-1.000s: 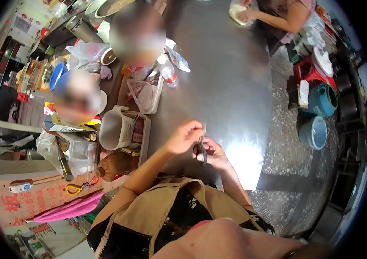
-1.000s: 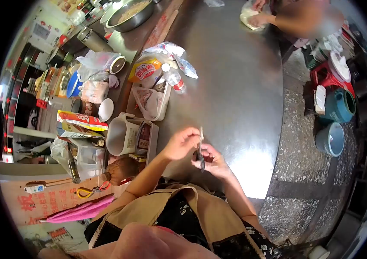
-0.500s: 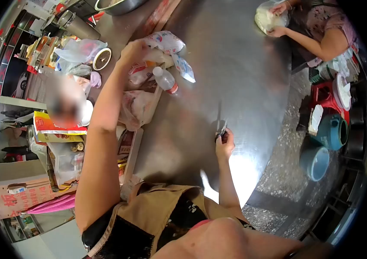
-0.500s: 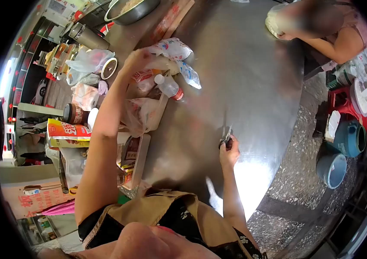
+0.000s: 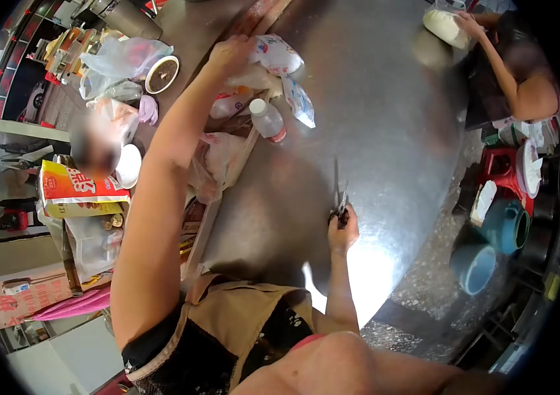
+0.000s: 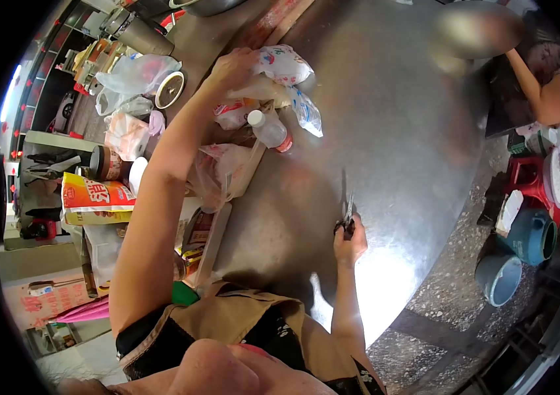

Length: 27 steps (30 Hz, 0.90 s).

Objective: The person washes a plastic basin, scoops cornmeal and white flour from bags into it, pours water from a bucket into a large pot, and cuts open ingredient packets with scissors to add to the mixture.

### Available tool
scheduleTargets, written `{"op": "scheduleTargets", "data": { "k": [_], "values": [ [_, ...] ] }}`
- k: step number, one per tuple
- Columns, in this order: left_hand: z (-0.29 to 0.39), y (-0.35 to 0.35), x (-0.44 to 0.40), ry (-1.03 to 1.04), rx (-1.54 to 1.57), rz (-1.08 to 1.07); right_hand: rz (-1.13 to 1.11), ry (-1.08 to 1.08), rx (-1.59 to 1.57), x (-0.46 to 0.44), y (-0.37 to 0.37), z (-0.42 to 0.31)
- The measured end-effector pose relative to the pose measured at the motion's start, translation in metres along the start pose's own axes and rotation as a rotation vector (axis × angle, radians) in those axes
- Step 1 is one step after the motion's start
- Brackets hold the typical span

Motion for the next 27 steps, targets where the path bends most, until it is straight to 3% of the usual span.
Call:
{"op": "scheduleTargets", "data": {
  "k": [4, 8, 10, 14, 20, 23, 27],
  "values": [
    [-0.014, 0.021, -0.017, -0.063, 0.037, -0.224, 0.016, 0.003, 0.018, 0.003, 0.001, 0.009],
    [-0.017, 0.016, -0.030, -0.080, 0.077, -0.165, -0.008, 0.050, 0.064, 0.002, 0.003, 0.004],
    [-0.021, 0.026, -0.035, -0.102, 0.230, -0.323, 0.011, 0.065, 0.005, 0.002, 0.003, 0.006],
    [-0.015, 0.026, -0.046, -0.032, 0.312, -0.397, -0.003, 0.073, 0.033, 0.002, 0.006, 0.009],
    [-0.007, 0.028, -0.044, -0.049, 0.209, -0.424, 0.014, 0.091, 0.066, 0.004, 0.005, 0.013],
    [-0.013, 0.036, -0.045, -0.008, -0.097, -0.396, 0.015, 0.080, 0.039, 0.004, 0.006, 0.012],
    [-0.018, 0.033, -0.046, 0.032, -0.226, -0.332, 0.028, 0.089, 0.029, 0.005, 0.005, 0.021]
  ]
}}
Point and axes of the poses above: each hand's wrist, its own x-axis away from the middle knuckle, its own y-axis out of the palm, z = x × y, the point moved 7 cm from there along -x, towards the middle knuckle, and after that the axes turned 10 degrees about -x, right-handed, at the moved point
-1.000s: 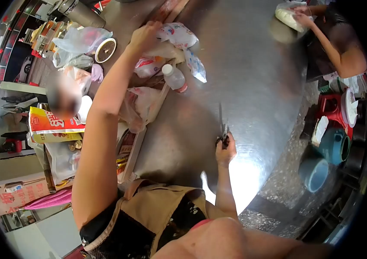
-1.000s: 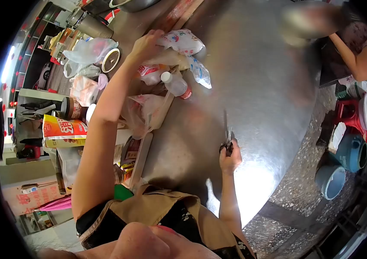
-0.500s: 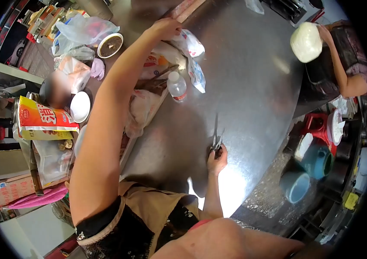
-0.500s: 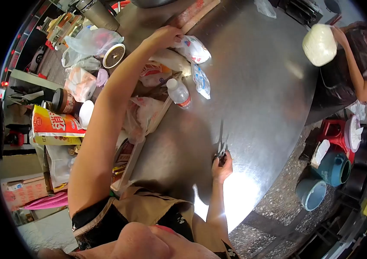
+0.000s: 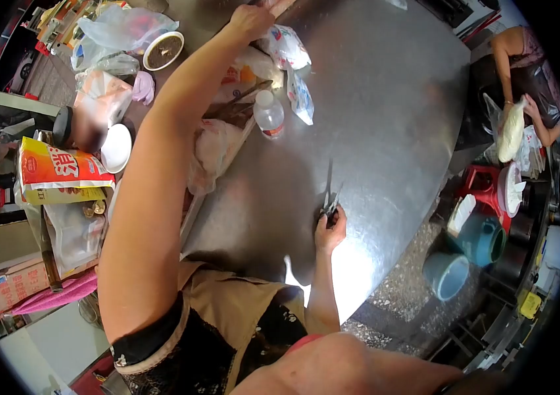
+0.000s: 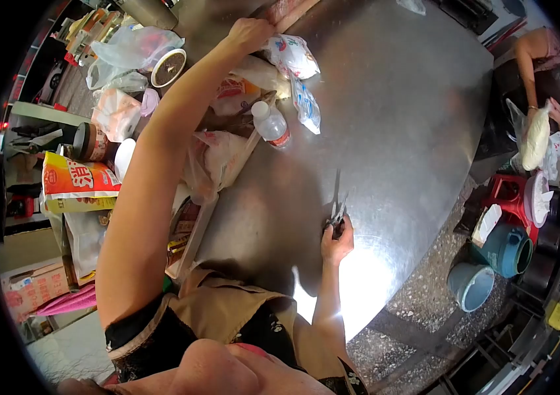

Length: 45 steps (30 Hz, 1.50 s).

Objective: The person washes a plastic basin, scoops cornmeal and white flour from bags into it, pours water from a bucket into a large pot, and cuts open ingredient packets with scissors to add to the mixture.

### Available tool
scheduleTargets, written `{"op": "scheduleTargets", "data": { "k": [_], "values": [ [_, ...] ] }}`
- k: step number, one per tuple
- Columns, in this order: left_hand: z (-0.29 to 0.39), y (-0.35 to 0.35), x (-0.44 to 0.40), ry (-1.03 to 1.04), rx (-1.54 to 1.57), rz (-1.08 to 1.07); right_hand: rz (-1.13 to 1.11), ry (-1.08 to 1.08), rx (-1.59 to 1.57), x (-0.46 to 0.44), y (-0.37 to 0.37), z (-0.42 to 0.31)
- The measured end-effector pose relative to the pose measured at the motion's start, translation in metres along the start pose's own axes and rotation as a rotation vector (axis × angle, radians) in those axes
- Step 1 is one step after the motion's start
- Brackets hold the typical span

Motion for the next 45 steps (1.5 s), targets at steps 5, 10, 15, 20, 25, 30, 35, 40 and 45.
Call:
{"op": "scheduleTargets", "data": {
  "k": [5, 10, 15, 20, 25, 30, 35, 40, 45],
  "values": [
    [-0.006, -0.030, 0.024, 0.017, 0.541, -0.363, -0.011, -0.021, 0.029, -0.001, -0.002, -0.006],
    [0.002, -0.048, 0.076, 0.374, 0.312, -0.529, -0.002, -0.054, 0.048, -0.002, -0.002, -0.016],
    [-0.004, -0.048, 0.074, 0.149, 0.204, -0.546, -0.016, -0.064, 0.038, 0.001, -0.002, -0.015],
    [0.003, -0.075, 0.096, 0.127, 0.225, -0.357, -0.015, -0.092, 0.068, 0.001, -0.002, -0.009],
    [-0.014, -0.066, 0.097, -0.150, 0.164, -0.254, -0.021, -0.066, 0.056, 0.001, -0.002, -0.016],
    [-0.034, -0.066, 0.086, -0.481, 0.358, 0.110, -0.014, -0.042, 0.046, 0.001, -0.002, -0.007],
    [-0.047, -0.059, 0.080, -0.753, 0.542, 0.343, -0.014, -0.103, 0.056, 0.000, -0.003, -0.015],
    [-0.056, -0.096, 0.078, -0.721, 0.524, 0.658, -0.020, -0.110, 0.114, -0.001, -0.003, -0.025],
    [-0.048, -0.140, 0.059, -0.574, 0.527, 0.866, -0.054, -0.100, 0.050, -0.001, -0.002, -0.018]
  ]
}}
Point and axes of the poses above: each hand's wrist, its own x-axis away from the middle knuckle, its own y-axis out of the palm, z = x × y, the point moved 7 cm from there along -x, towards the middle knuckle, and after that the axes turned 10 degrees about -x, right-handed, at the moved point
